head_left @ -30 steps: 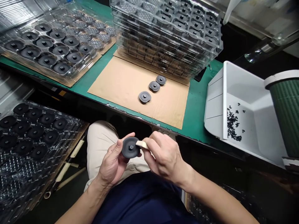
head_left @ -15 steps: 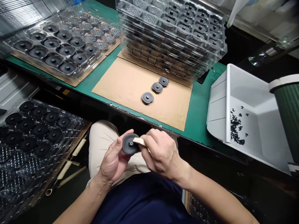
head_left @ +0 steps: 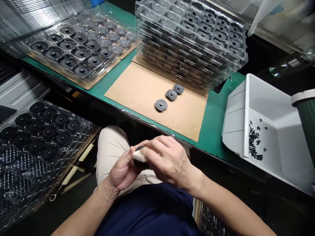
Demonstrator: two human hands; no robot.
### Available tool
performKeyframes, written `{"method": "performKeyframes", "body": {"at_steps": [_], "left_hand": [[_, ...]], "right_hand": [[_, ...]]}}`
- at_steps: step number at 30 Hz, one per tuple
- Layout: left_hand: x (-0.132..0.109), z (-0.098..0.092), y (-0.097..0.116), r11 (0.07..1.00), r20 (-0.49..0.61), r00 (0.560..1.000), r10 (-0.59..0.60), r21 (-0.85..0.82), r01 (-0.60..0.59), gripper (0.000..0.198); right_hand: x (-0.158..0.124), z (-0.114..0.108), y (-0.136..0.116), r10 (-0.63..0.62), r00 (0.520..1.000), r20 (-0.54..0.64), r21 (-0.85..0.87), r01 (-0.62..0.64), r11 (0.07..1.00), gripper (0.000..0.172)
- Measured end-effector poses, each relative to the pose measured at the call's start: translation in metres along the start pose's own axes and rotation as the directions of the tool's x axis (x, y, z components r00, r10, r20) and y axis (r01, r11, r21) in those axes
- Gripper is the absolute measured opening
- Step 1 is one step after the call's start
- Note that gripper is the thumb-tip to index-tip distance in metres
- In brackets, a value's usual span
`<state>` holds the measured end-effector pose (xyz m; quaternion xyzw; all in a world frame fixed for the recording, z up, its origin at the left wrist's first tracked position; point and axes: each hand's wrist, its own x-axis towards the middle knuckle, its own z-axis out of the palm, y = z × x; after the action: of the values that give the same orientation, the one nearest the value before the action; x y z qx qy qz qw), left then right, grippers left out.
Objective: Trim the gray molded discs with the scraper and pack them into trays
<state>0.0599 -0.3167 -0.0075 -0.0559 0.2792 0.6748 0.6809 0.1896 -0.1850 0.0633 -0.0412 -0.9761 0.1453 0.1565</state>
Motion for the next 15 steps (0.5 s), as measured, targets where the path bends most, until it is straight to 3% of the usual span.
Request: {"method": "performKeyframes", "body": {"at_steps": [2,4,7,12,15], "left_hand": [[-0.002,0.001,0.007,0.988,0.002,0.989,0.146,0.051,-0.146,0.042],[-0.006,0.001,0.012,0.962,0.004,0.969,0.246,0.125,-0.244,0.047],[-0.01,0.0,0.014,0.935,0.007,0.953,0.303,0.189,-0.299,0.047],[-0.013,-0.003,0.012,0.924,0.007,0.95,0.314,0.228,-0.307,0.046],[-0.014,-0.002,0.012,0.931,-0.005,0.957,0.292,0.231,-0.282,0.046]], "right_hand": [[-0.001,0.003,-0.008,0.194,0.978,-0.079,0.071,-0.189,0.979,0.016],[-0.005,0.007,-0.016,0.289,0.954,-0.077,0.182,-0.272,0.945,0.018],[-0.01,0.015,-0.023,0.287,0.957,-0.032,0.258,-0.27,0.928,0.018],[-0.015,0.019,-0.019,0.371,0.928,-0.034,0.217,-0.356,0.909,0.019],[-0.016,0.017,-0.018,0.296,0.955,-0.006,0.283,-0.282,0.917,0.018]]}}
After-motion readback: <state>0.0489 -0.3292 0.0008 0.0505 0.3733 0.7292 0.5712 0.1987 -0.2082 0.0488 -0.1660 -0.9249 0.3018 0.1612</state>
